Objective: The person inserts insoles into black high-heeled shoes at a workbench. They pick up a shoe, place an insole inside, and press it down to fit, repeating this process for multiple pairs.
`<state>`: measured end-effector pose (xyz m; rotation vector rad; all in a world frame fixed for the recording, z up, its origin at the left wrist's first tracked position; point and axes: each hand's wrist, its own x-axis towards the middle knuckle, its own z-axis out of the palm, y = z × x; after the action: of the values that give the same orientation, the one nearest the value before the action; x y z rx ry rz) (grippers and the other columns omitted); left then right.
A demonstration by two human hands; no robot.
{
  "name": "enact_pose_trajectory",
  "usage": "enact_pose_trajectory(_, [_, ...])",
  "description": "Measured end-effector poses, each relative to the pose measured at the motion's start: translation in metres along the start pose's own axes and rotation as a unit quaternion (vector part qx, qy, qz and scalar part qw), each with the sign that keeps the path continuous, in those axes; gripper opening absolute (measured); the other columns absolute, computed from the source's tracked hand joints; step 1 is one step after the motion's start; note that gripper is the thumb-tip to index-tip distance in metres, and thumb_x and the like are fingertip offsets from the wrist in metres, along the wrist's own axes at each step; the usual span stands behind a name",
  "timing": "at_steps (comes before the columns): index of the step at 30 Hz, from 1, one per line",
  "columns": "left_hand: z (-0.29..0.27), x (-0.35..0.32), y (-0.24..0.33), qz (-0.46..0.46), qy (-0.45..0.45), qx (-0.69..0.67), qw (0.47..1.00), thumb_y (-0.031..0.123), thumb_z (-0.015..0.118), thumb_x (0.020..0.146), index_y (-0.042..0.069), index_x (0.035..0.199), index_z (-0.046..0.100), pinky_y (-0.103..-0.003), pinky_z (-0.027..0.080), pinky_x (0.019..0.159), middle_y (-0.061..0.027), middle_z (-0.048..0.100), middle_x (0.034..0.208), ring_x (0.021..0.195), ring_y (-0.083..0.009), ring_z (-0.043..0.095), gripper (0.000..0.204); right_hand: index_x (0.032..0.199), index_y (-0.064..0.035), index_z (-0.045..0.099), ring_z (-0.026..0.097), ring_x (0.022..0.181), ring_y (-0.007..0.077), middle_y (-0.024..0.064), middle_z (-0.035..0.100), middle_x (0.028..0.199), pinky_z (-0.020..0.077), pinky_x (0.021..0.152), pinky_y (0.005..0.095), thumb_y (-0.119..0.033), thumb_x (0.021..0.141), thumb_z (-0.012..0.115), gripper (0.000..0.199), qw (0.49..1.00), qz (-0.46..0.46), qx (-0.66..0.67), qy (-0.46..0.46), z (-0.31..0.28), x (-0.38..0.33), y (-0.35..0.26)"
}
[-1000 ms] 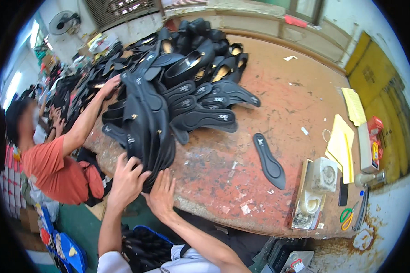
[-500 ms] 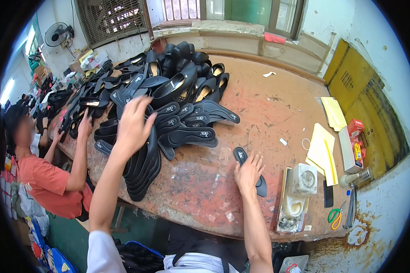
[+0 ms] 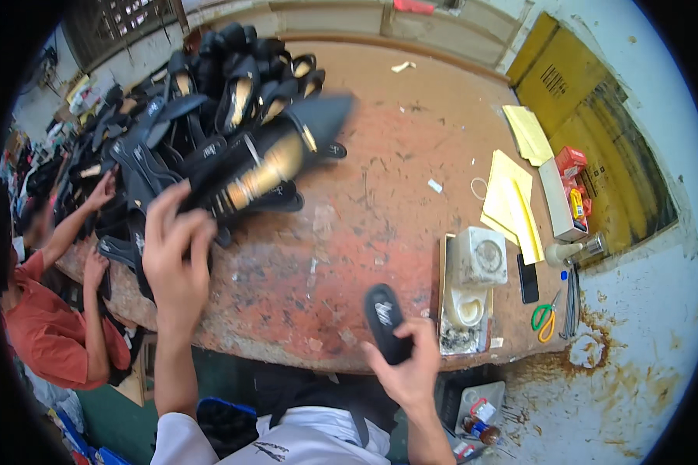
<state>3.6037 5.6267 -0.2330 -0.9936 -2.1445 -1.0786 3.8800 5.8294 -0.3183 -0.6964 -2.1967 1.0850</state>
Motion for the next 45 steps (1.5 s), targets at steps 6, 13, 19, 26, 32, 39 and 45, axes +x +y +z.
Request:
enact_pose_trajectory(6, [-0.004, -0.169, 0.013, -0.098, -0.269, -0.163, 0.944, -0.005, 0.081, 0.086, -0.001, 0.107, 0.074, -0.046, 0.062, 0.101, -0.0234, 0.066, 0.139, 0.126, -0.0426, 0.070, 0.022, 0.100, -0.0042, 0.067, 0.068, 0.099, 0.0272, 0.0140, 0.073, 0.111, 0.0530, 0.088, 0.0380, -0.009, 0.069, 0.095, 0.042, 0.990, -0.028, -0.023, -0.136, -0.044, -0.005, -0.024])
enact_pose_trajectory(13, [0.011, -0.209, 0.032, -0.231, -0.220, -0.119, 0.940, 0.012, 0.088, 0.088, -0.007, 0.141, 0.063, -0.049, 0.054, 0.112, -0.0293, 0.063, 0.146, 0.132, -0.0472, 0.066, 0.061, 0.105, -0.0058, 0.077, 0.066, 0.109, 0.0253, 0.0054, 0.075, 0.129, 0.0486, 0.096, 0.0415, -0.011, 0.076, 0.091, 0.033, 0.919, -0.177, -0.139, -0.323, 0.017, 0.010, 0.000])
enact_pose_trajectory(19, [0.013, -0.218, 0.045, -0.221, -0.283, -0.050, 0.932, 0.013, 0.077, 0.098, -0.017, 0.150, 0.051, -0.053, 0.053, 0.114, -0.0394, 0.056, 0.150, 0.138, -0.0544, 0.060, 0.066, 0.102, -0.0042, 0.080, 0.066, 0.109, 0.0247, 0.0047, 0.075, 0.127, 0.0488, 0.099, 0.0419, -0.012, 0.080, 0.087, 0.024, 0.911, -0.199, -0.125, -0.338, 0.068, 0.004, 0.008])
enact_pose_trajectory(26, [0.009, -0.216, 0.046, -0.247, -0.300, -0.084, 0.918, 0.014, 0.076, 0.100, -0.016, 0.152, 0.046, -0.057, 0.050, 0.115, -0.0420, 0.048, 0.156, 0.141, -0.0579, 0.055, 0.067, 0.101, -0.0021, 0.081, 0.065, 0.109, 0.0246, 0.0053, 0.074, 0.127, 0.0490, 0.098, 0.0408, -0.012, 0.083, 0.086, 0.022, 0.916, -0.198, -0.104, -0.332, 0.093, -0.005, 0.005])
enact_pose_trajectory(32, [0.012, -0.196, 0.051, -0.188, -0.395, -0.003, 0.899, 0.012, 0.073, 0.095, -0.017, 0.134, 0.063, -0.060, 0.050, 0.112, -0.0418, 0.041, 0.161, 0.137, -0.0594, 0.053, 0.049, 0.101, -0.0018, 0.081, 0.065, 0.108, 0.0252, 0.0055, 0.075, 0.123, 0.0492, 0.098, 0.0411, -0.012, 0.081, 0.087, 0.023, 0.914, -0.195, -0.119, -0.336, 0.098, -0.006, 0.007])
enact_pose_trajectory(39, [0.029, -0.187, 0.053, -0.190, -0.459, 0.064, 0.866, 0.017, 0.070, 0.091, -0.018, 0.124, 0.070, -0.058, 0.045, 0.111, -0.0376, 0.038, 0.163, 0.138, -0.0511, 0.047, 0.049, 0.113, -0.0036, 0.078, 0.063, 0.111, 0.0275, 0.0074, 0.073, 0.125, 0.0456, 0.102, 0.0454, -0.020, 0.082, 0.087, 0.036, 0.913, -0.156, -0.173, -0.335, 0.093, -0.006, -0.003])
enact_pose_trajectory(45, [0.028, -0.192, 0.055, -0.180, -0.465, 0.085, 0.863, 0.018, 0.069, 0.090, -0.017, 0.124, 0.072, -0.057, 0.043, 0.108, -0.0348, 0.040, 0.162, 0.139, -0.0500, 0.047, 0.049, 0.117, -0.0048, 0.068, 0.059, 0.103, 0.0334, 0.0118, 0.063, 0.106, 0.0414, 0.091, 0.0469, -0.045, 0.073, 0.097, 0.066, 0.900, 0.016, -0.379, -0.214, 0.071, -0.011, -0.014])
